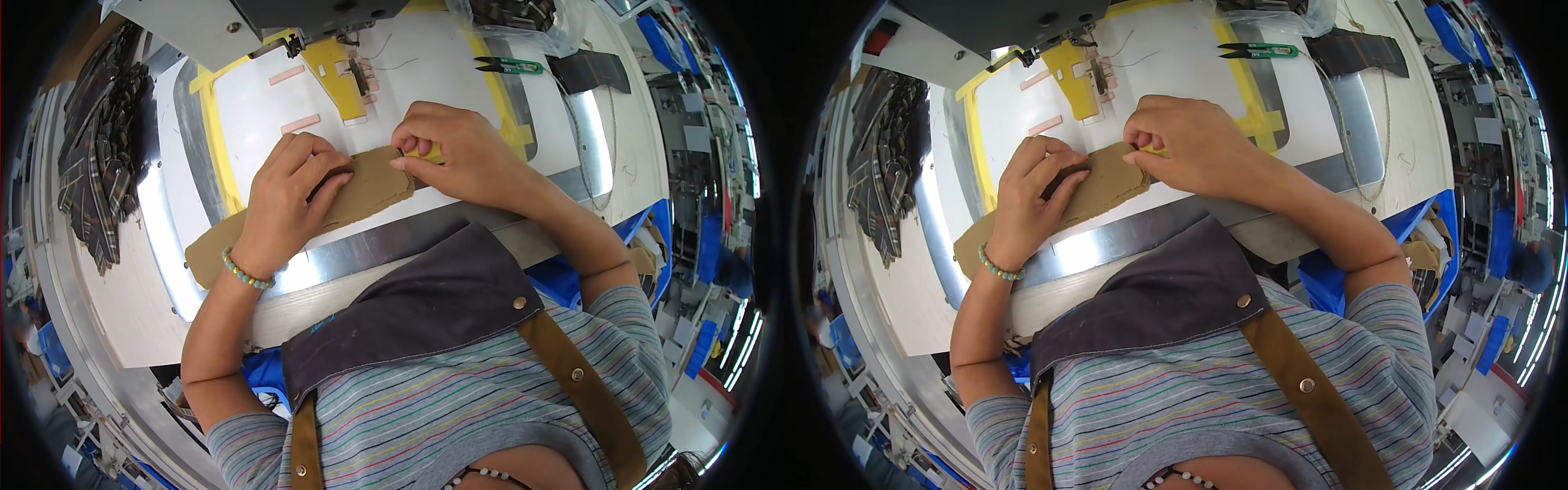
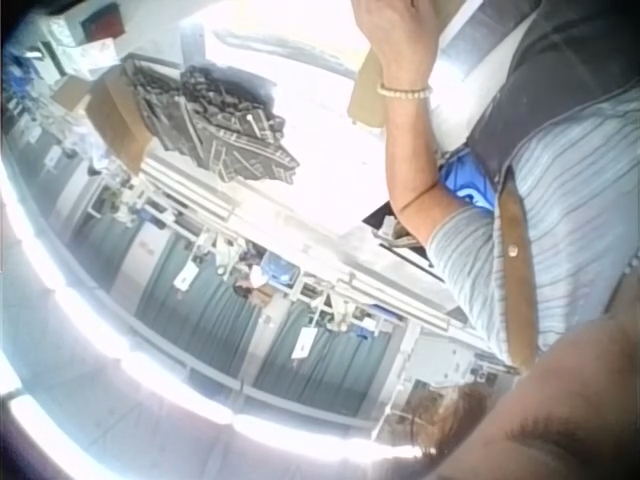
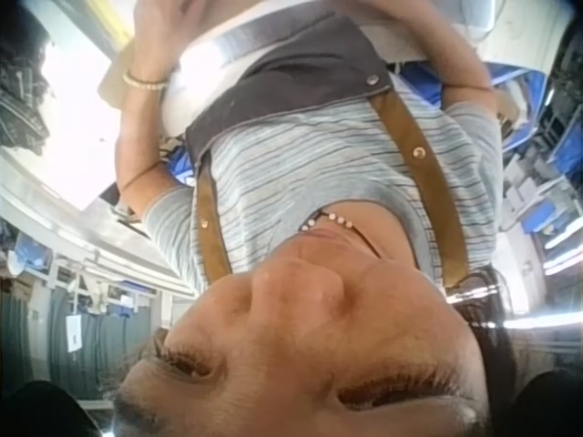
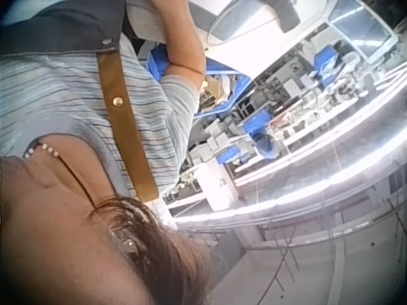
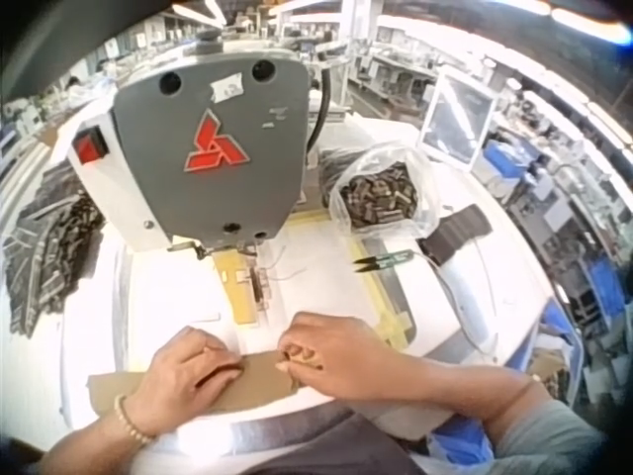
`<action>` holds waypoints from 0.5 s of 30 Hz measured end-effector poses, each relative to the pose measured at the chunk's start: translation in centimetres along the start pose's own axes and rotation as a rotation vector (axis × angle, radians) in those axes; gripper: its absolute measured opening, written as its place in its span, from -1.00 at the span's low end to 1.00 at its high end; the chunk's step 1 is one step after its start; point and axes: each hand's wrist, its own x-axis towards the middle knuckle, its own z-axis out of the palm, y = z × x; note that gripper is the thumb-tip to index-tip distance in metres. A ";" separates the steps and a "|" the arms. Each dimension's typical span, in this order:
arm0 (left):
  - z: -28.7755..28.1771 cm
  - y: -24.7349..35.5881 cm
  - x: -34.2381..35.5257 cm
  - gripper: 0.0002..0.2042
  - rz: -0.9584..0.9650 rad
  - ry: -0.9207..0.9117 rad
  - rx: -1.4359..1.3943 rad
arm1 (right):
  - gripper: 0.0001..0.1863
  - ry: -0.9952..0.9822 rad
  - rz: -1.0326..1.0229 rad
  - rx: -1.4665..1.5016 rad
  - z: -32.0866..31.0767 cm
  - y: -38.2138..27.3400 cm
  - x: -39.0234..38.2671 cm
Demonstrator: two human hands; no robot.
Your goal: Sewing patterned fabric strips onto base materials using an industrial sewing machine.
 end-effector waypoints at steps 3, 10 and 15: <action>-0.1 0.1 0.0 -0.79 -0.013 -0.009 -0.010 | -0.76 0.004 -0.022 -0.013 0.2 -0.1 0.2; -0.2 0.2 0.0 -0.74 -0.039 -0.030 -0.014 | -0.77 0.049 -0.009 0.018 0.2 0.0 0.1; -0.1 0.1 0.1 -0.74 -0.034 -0.024 -0.020 | -0.77 0.011 0.013 -0.001 0.1 -0.2 0.3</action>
